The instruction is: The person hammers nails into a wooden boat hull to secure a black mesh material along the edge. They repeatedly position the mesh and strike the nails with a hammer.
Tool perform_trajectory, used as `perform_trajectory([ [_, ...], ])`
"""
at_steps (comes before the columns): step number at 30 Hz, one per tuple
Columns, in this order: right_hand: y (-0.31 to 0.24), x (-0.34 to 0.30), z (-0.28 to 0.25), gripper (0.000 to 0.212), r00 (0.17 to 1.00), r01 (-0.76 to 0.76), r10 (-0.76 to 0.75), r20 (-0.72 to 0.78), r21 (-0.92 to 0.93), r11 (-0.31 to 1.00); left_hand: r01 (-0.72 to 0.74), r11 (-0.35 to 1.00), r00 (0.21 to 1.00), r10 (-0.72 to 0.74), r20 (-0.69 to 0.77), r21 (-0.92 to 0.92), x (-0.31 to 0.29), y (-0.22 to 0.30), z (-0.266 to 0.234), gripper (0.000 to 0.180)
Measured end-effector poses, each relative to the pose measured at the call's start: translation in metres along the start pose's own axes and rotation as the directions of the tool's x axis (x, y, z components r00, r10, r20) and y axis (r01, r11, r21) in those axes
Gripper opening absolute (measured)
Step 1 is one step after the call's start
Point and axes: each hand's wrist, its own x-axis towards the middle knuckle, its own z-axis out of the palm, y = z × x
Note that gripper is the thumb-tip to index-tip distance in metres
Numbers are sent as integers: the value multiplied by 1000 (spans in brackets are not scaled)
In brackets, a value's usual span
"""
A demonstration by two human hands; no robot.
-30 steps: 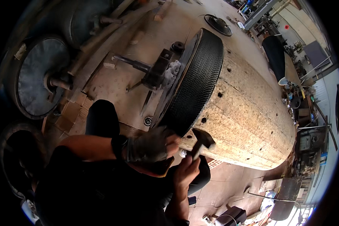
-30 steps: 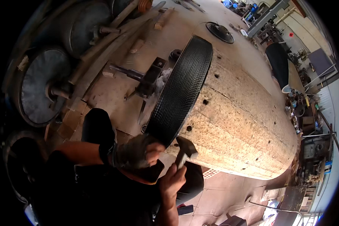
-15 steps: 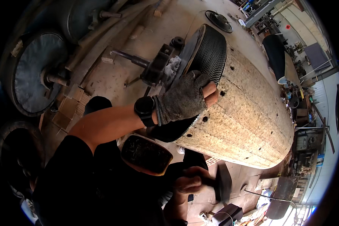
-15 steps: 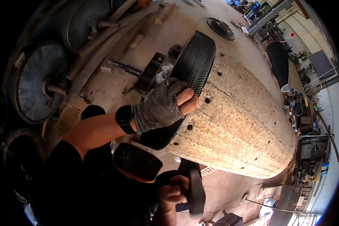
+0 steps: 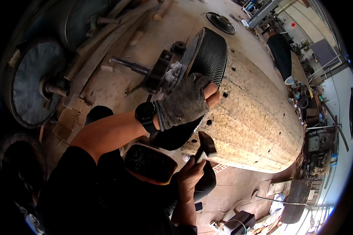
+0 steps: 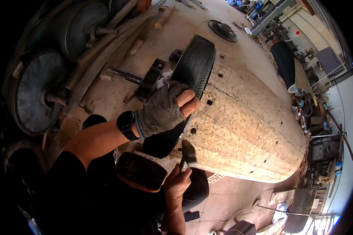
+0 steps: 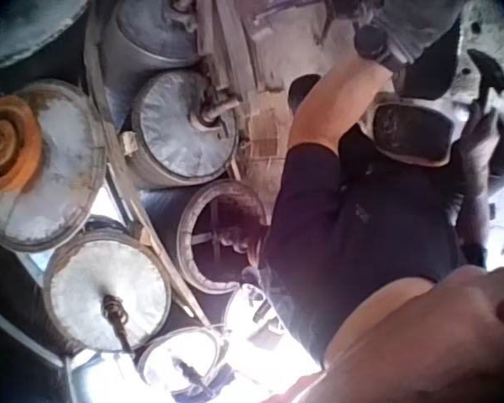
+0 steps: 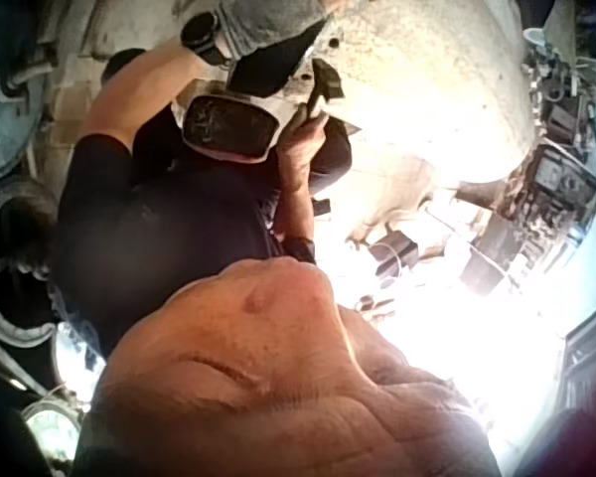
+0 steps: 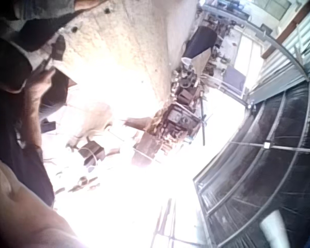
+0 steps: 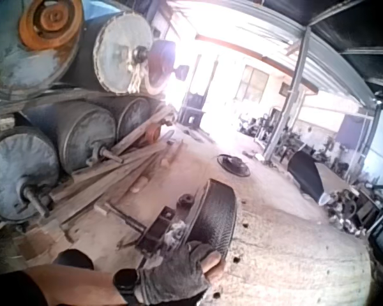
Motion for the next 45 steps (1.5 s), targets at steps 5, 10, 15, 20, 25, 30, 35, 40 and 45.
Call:
perform_trajectory([
  [5, 0, -19, -3, 22, 962, 184, -102, -255, 322, 929, 23, 999, 1000, -24, -20, -25, 2, -3, -1, 22],
  [10, 5, 5, 5, 16, 998, 43, -46, 31, 69, 997, 54, 997, 998, -55, -13, -46, 4, -3, 6, 17],
  [15, 10, 0, -1, 7, 977, 151, -103, -187, 265, 952, 127, 989, 990, -122, 68, -73, 8, -1, 2, 24],
  [20, 3, 18, -14, 33, 991, 94, -112, 76, 210, 973, -34, 993, 999, 35, -2, 117, 11, -7, 5, 27],
  [25, 44, 10, 5, 35, 789, 554, -578, -210, -164, 816, -13, 991, 999, 9, 31, 132, 19, -9, 9, 29],
  [30, 53, -33, 13, 28, 998, -59, 57, 20, 134, 989, -38, 995, 996, 31, -85, -91, -24, 33, 1, 32],
  [35, 53, -44, 12, 25, 997, 69, -60, -56, 170, 983, 122, 887, 991, -86, 101, -445, -101, 85, -9, 63],
  [40, 55, -43, 10, 23, 995, 81, -69, -66, 195, 977, 294, 827, 955, -234, 181, -480, -113, 90, -2, 72],
  [45, 53, -46, 12, 22, 997, 62, -52, -49, 234, 970, 425, 773, 884, -240, 402, -472, -96, 91, -18, 68],
])
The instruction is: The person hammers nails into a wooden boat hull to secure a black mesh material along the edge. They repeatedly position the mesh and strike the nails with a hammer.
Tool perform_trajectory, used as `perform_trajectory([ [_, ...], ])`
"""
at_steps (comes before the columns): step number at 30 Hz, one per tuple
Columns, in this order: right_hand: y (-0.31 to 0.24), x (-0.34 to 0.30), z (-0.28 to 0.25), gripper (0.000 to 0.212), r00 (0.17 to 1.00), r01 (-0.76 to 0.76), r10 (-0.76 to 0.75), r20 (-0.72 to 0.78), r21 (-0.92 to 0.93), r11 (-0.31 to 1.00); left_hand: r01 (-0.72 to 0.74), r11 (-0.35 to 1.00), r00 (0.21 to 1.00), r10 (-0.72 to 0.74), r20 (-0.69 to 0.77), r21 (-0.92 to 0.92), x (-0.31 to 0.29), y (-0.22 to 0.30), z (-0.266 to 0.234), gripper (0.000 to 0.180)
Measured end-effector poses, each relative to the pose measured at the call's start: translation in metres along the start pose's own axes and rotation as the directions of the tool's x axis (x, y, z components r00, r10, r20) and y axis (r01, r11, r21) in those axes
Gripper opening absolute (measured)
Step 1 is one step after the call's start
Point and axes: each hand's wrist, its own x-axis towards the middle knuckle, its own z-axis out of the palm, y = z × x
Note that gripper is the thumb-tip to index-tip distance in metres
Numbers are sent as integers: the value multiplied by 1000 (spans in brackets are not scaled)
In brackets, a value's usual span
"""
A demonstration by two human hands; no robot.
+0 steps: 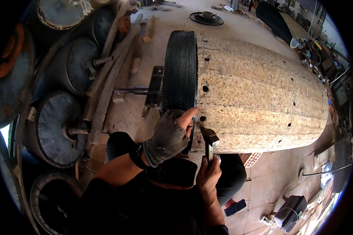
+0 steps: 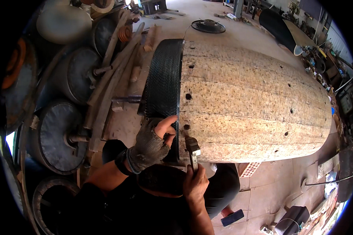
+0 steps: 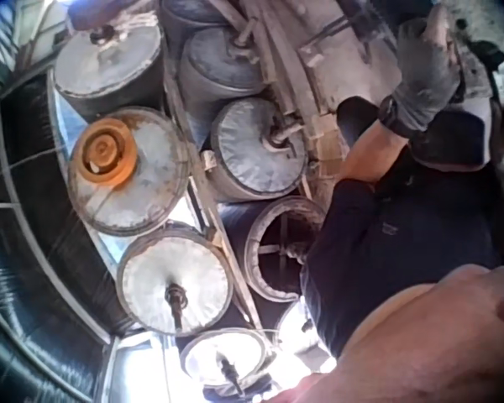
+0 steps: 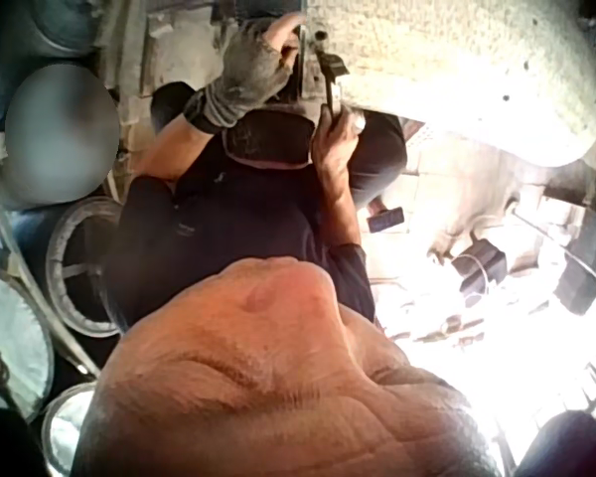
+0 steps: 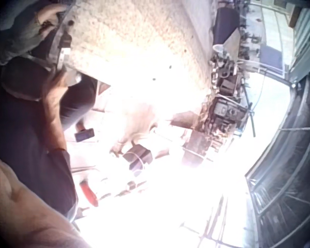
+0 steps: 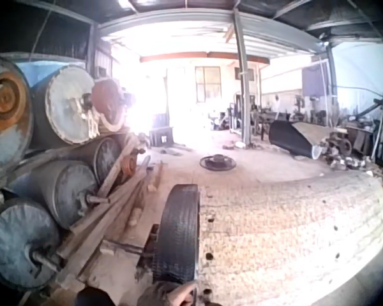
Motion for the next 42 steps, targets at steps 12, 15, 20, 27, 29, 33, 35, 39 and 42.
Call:
perform_trajectory([
  [12, -12, 6, -13, 27, 996, -15, 4, 91, 123, 992, -85, 928, 969, 162, -188, 363, 20, 22, 11, 61],
  [15, -15, 15, -11, 24, 990, 143, -142, 22, -20, 990, -95, 931, 973, 162, -165, 353, 18, 22, 14, 61],
  [20, -28, 19, -20, 21, 995, 104, -104, -11, 37, 994, -113, 875, 960, 219, -176, 471, 16, 21, 20, 63],
  [27, -21, 16, -20, 23, 995, 99, -99, -1, 23, 995, -99, 892, 969, 188, -162, 441, 11, 15, 24, 77],
  [29, -30, 11, -20, 24, 999, 19, -17, -50, 31, 999, -98, 888, 969, 189, -161, 450, 9, 18, 25, 79],
  [33, -20, 20, -20, 35, 1000, 9, -9, 29, -13, 1000, -67, 931, 991, 105, -87, 358, -3, 29, 6, 82],
  [35, -14, 10, -23, 38, 994, 43, -32, -103, 111, 993, -212, 883, 950, 286, -123, 419, -28, 26, 0, 65],
  [39, -6, 16, -8, 34, 987, 135, -129, -91, 59, 989, -274, 902, 956, 219, 195, 333, -94, 11, 12, 45],
  [42, -15, 16, -13, 25, 989, -79, 70, 132, 63, 995, -214, 931, 818, 6, 575, 295, -135, -15, 36, 29],
])
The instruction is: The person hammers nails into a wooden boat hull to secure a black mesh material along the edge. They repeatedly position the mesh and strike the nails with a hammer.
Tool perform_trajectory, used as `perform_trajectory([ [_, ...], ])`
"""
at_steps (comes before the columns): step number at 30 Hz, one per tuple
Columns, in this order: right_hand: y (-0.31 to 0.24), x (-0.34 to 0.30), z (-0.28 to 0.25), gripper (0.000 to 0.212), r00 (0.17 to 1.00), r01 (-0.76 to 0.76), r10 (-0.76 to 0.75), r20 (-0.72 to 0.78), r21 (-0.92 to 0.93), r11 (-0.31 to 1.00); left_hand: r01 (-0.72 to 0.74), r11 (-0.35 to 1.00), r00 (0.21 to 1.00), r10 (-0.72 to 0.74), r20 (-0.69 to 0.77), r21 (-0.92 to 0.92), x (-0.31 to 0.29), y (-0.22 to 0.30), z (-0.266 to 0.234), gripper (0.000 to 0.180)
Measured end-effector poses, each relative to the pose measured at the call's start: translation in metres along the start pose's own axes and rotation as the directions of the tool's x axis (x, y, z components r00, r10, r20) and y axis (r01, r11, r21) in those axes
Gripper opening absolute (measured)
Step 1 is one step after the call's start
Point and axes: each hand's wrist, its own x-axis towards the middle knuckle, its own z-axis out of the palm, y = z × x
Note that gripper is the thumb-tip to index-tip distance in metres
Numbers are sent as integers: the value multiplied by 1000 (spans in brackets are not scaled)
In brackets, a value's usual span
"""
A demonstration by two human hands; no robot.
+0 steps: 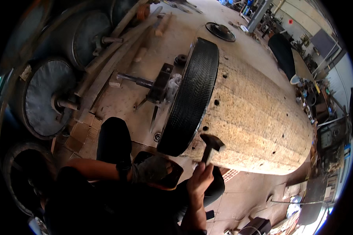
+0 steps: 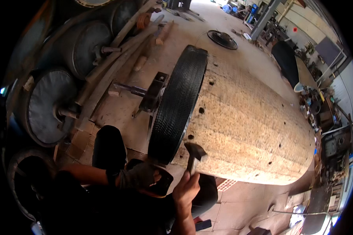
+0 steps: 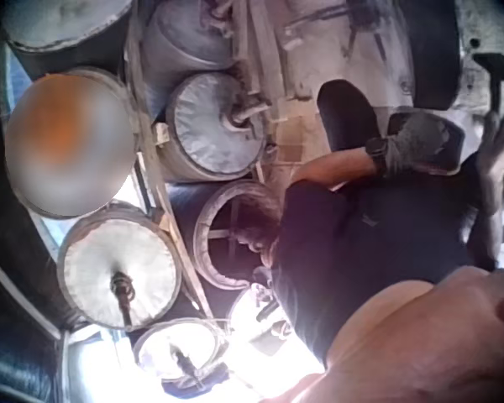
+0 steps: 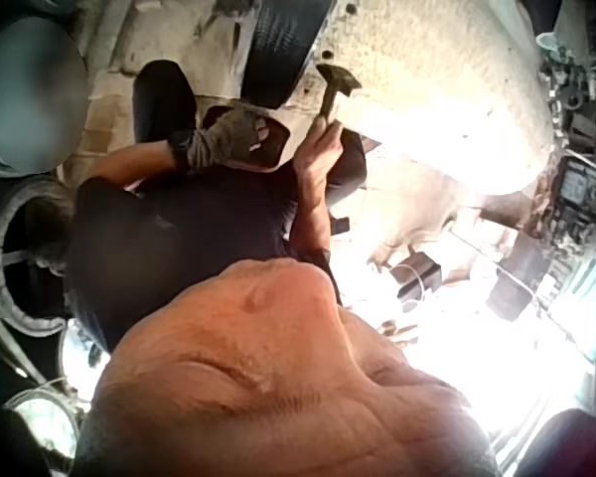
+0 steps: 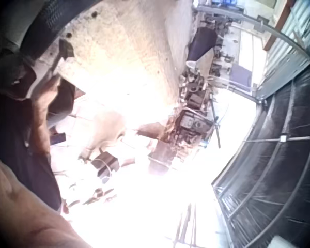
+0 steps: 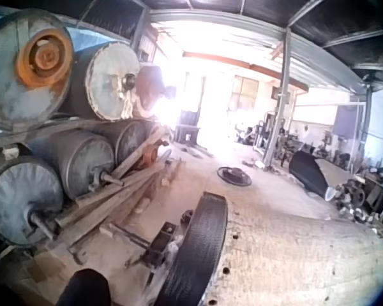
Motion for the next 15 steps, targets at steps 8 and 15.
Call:
perform_trajectory([
  [8, -5, 5, 14, 33, 998, -66, 63, -27, -104, 992, -17, 999, 1000, 18, -8, 43, -10, 6, 47, 19],
  [15, -18, 0, 19, 58, 769, 428, -210, -604, 242, 871, -120, 991, 992, 121, -18, 51, -9, 4, 70, 25],
])
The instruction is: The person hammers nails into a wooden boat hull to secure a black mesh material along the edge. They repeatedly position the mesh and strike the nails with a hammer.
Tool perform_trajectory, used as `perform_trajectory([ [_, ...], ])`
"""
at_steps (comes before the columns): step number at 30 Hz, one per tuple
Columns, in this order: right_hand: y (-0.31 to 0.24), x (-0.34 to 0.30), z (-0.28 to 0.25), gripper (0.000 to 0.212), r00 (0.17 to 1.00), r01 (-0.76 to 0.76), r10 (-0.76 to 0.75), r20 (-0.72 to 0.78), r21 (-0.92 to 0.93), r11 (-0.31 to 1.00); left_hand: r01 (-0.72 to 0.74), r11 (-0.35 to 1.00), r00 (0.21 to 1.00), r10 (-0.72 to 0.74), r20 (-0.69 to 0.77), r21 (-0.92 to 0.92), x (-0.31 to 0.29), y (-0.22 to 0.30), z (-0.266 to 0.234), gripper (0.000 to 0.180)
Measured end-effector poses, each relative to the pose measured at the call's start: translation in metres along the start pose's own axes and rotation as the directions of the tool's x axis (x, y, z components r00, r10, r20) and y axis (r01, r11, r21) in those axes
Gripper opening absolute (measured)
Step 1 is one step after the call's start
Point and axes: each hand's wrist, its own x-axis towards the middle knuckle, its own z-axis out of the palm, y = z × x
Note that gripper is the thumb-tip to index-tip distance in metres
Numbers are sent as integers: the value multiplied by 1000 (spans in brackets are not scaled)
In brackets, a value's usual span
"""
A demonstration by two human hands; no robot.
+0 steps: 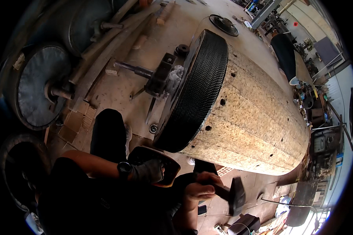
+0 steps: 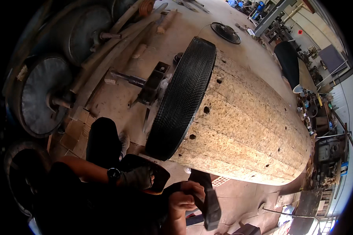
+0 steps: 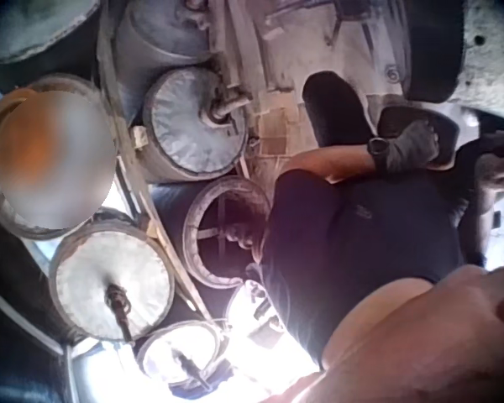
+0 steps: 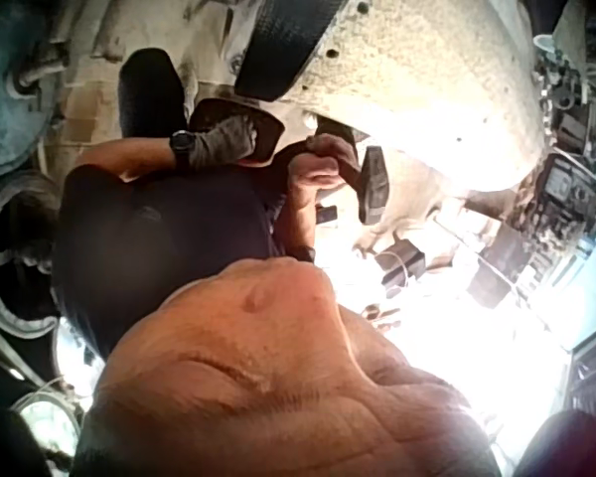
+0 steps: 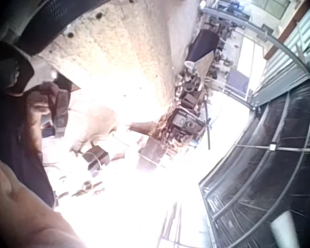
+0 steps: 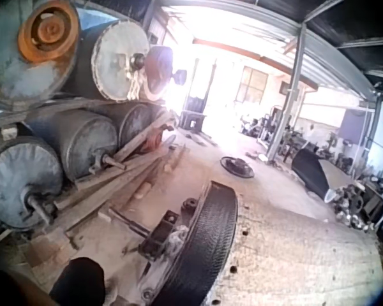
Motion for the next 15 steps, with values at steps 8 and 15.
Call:
perform_trajectory([
  [8, -21, -5, -5, 50, 924, -352, 375, 80, -209, 912, 22, 999, 999, -21, 40, -36, 0, -3, -17, 24],
  [15, 11, -15, -11, 28, 751, -320, 558, 353, -545, 775, 28, 995, 1000, -27, 13, -99, -3, 5, -3, 19],
])
